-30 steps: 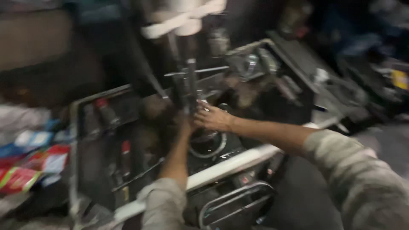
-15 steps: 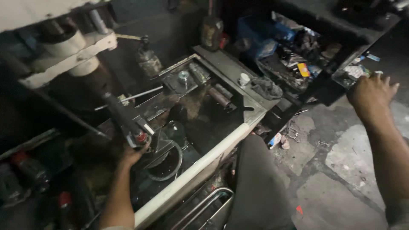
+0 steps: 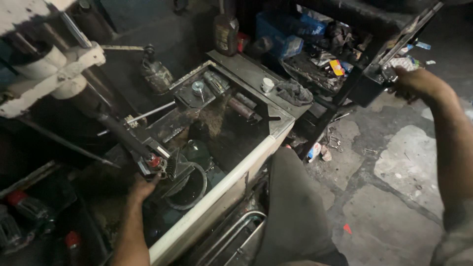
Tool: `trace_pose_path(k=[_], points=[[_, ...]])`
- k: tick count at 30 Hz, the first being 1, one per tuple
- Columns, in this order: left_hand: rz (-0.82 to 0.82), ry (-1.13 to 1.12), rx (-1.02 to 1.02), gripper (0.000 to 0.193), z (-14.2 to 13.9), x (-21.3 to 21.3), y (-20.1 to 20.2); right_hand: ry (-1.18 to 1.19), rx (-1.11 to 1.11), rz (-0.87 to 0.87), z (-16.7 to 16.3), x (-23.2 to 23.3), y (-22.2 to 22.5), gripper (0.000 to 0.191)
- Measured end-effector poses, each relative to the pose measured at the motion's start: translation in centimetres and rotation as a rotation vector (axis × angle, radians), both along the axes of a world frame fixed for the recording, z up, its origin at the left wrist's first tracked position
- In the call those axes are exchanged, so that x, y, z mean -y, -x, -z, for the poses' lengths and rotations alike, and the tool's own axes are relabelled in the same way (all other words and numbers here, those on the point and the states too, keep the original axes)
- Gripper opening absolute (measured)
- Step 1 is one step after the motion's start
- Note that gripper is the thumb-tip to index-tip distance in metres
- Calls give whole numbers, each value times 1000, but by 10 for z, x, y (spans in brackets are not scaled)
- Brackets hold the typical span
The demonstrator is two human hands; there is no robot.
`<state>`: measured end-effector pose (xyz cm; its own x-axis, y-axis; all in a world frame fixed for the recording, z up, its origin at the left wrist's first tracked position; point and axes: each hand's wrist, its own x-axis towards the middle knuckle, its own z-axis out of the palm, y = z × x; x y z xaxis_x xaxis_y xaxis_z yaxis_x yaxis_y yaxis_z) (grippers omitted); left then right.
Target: The person operates a drill press in a workshop, repeatedly lowering and raising the spindle to work on a small metal part clamped in the vise. The person uses both hands to control the feed and adjust the workpiece throughout the clip.
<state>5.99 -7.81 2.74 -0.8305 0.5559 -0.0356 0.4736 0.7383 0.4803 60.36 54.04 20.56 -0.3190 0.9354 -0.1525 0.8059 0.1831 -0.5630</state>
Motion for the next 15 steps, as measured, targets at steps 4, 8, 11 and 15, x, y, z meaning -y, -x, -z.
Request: trace_pose_path(k=[4,8,11,15], points=[[118,-180,59,83,2,6,4,81,-435,17,40,8,-14,89],[19,-206,30,63,-8,14,3,388,-975,113,77,31,39,78],[-142,-196,-132,48,-34,29,-2,477,-1123,-86,81,78,104,67],[-261,-390,-564,46,-125,80,-16,460,-730,-312,69,161,207,30]])
